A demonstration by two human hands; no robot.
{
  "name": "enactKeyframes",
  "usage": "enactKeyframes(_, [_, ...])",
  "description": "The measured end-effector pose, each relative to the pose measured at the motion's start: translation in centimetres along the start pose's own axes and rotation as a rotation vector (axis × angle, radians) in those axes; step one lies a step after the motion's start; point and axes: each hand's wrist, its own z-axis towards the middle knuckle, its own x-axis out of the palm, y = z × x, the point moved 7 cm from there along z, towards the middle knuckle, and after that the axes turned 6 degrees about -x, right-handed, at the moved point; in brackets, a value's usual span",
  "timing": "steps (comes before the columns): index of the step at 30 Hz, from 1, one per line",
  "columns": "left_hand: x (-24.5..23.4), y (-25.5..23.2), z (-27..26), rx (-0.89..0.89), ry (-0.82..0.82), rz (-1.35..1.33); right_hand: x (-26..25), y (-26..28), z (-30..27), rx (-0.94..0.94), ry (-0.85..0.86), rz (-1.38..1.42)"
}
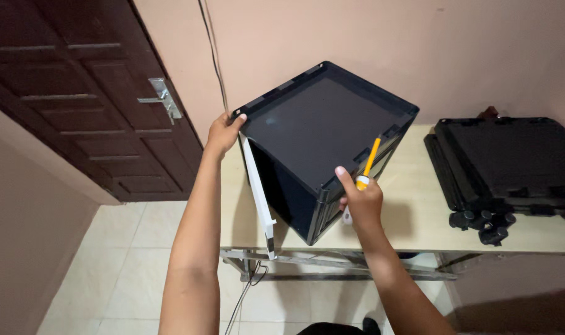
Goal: The person uses a yellow-handled screwdriver to pry and remove the front door and side panels from a black plastic storage unit on a table. The removed parts are placed aside, leaving the main unit partially disassembled.
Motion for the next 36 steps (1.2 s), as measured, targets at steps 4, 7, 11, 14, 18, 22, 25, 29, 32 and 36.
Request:
enactKeyframes(4, [0.6, 0.1, -0.3, 0.011, -0.059, 0.128, 0.4, 0.8, 1.0, -0.058, 0.022, -0.012])
enactKeyframes(7, [0.3, -0.4, -1.1, 0.086, -0.167, 0.192, 0.2, 0.5, 1.6, -0.058, 0.056, -0.006])
enactKeyframes(11, [0.2, -1.1, -2.5, 0.059, -0.222, 0.234, -1.2, -0.3, 3.6, 0.021, 0.059, -0.012])
enactKeyframes(14, [0.5, -2.3, -5.3, 0.117, -0.206, 0.130, -3.1, -0.5, 6.1, 0.020, 0.105, 0.027])
enactKeyframes(18, [1.2, -3.9, -9.9, 0.054, -0.187, 0.128, -7.0, -1.0, 10.5, 0.014, 0.134, -0.121])
enactKeyframes(22, [2.0, -7.2, -14.6, 0.088, -0.213, 0.140, -9.4, -2.0, 15.3, -0.039, 0.265, -0.166])
enactKeyframes(25, [3.0, -9.4, -18.0, 0.093, -0.233, 0.124, -11.4, -2.8, 19.8, -0.079, 0.377, -0.181])
enactKeyframes(29, [4.3, -12.1, -21.9, 0.080, -0.255, 0.166, -12.0, -4.1, 26.0, -0.157, 0.544, -0.119])
enactKeyframes(32, [5.7, -14.3, -24.6, 0.125, -0.313, 0.221, -11.7, -4.9, 30.4, -0.202, 0.646, -0.125])
enactKeyframes(36, [7.8, -16.0, -27.4, 0.081, -0.336, 0.217, -10.6, -5.9, 34.6, -0.157, 0.776, -0.143])
